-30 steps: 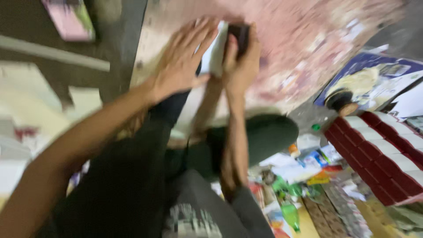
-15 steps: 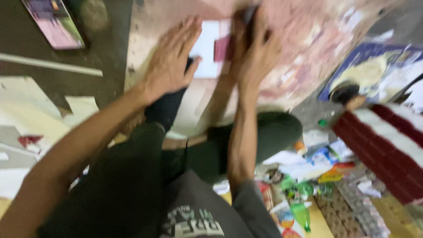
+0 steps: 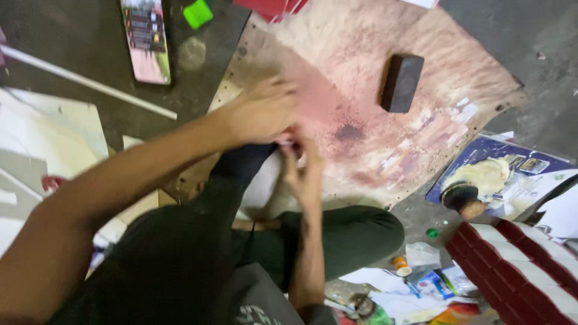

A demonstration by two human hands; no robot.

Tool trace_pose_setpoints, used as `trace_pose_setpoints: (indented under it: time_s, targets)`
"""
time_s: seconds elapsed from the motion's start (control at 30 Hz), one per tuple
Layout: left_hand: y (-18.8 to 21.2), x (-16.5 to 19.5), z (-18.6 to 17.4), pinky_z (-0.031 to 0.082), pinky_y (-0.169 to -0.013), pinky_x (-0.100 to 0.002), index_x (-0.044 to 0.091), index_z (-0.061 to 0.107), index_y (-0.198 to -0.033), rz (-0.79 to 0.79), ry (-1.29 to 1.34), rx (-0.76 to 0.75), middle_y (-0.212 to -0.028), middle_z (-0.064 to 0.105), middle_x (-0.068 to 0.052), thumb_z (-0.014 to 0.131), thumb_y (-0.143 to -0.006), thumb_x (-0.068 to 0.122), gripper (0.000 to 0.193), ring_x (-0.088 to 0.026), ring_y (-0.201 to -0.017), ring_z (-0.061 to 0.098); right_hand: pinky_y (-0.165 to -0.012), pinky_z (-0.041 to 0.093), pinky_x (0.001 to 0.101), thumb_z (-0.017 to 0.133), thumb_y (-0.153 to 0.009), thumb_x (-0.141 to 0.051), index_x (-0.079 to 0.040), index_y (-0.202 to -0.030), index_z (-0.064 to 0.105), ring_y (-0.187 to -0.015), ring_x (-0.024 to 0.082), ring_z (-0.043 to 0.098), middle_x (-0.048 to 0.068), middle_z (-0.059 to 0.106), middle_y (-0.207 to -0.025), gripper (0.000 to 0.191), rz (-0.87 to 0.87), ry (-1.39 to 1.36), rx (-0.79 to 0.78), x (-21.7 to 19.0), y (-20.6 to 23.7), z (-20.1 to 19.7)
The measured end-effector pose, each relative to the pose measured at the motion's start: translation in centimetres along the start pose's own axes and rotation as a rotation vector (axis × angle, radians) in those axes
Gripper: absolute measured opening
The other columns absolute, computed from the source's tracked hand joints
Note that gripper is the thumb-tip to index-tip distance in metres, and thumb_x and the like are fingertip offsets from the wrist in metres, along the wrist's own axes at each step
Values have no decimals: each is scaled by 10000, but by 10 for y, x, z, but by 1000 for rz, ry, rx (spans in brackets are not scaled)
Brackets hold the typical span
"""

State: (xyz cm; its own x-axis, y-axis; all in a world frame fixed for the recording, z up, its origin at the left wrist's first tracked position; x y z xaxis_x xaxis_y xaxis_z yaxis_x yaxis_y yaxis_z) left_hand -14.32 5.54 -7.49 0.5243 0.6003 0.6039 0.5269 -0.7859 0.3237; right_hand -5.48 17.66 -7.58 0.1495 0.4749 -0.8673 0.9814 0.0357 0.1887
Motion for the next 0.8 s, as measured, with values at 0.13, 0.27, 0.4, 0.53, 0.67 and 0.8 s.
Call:
trace_pose_setpoints:
  time_s: [0.13, 0.27, 0.4, 0.53, 0.67, 0.8]
  targets:
    - [37, 5, -26, 464, -1013, -519, 71, 755, -927, 112, 18, 386, -1133, 677, -163, 816, -816, 322, 281, -321, -1204, 534, -963, 495, 355, 614, -947, -8, 71, -1435, 495, -1094, 233, 580, 234, 599, -1239, 509, -17, -90, -42, -2, -2, -1]
    - [38, -15, -35, 498, -996, -476, -68, 610, -1331, -263, 533, 574, -1271, 580, -237, 845, -863, 382, 691, -370, -1225, 537, -962, 533, 353, 595, -1054, -97, -3, -1348, 665, -1071, 240, 688, 168, 745, -1207, 316, 389, -60, 124, 38, -2, -27]
    - [26, -2, -26, 571, -885, -376, 66, 705, -1191, -192, 758, 378, -1124, 684, -95, 753, -938, 248, 315, -230, -1056, 683, -1137, 500, 381, 574, -1110, -70, 35, -1427, 586, -1271, 273, 645, 182, 677, -1366, 334, 138, -270, 306, 31, 2, -45]
    - [20, 34, -23, 545, -852, -412, 20, 717, -1154, 111, 333, 552, -1111, 644, -118, 815, -956, 211, 291, -274, -1053, 599, -1219, 429, 395, 564, -1065, -1, 9, -1586, 307, -1378, 307, 532, 210, 488, -1511, 581, -105, -52, 386, 15, 11, -39]
    - [19, 45, 0, 581, -908, -356, -24, 686, -1188, -34, -56, 541, -1160, 616, -132, 713, -848, 18, 343, -258, -1049, 605, -1126, 495, 384, 638, -901, 114, 29, -1611, 207, -1240, 276, 585, 166, 562, -1328, 835, 18, -91, 483, 21, 15, -20]
    - [32, 47, 6, 556, -885, -379, -49, 678, -1195, -60, 60, 564, -1167, 617, -143, 704, -889, -17, 309, -298, -1050, 600, -1126, 492, 374, 664, -941, 76, 18, -1596, 218, -1235, 256, 594, 154, 554, -1350, 794, 55, -183, 532, 20, 14, -5]
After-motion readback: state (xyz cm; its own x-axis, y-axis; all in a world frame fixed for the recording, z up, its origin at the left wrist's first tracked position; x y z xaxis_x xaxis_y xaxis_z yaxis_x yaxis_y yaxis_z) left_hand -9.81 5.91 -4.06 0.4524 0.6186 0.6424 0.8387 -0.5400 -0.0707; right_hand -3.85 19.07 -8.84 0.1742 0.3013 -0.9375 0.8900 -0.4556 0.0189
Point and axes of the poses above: each hand's wrist, its own y-axis away from the middle knuckle, its own z-axis out of the palm, x = y × z, the point moved 6 cm from there along -y, towards the middle knuckle
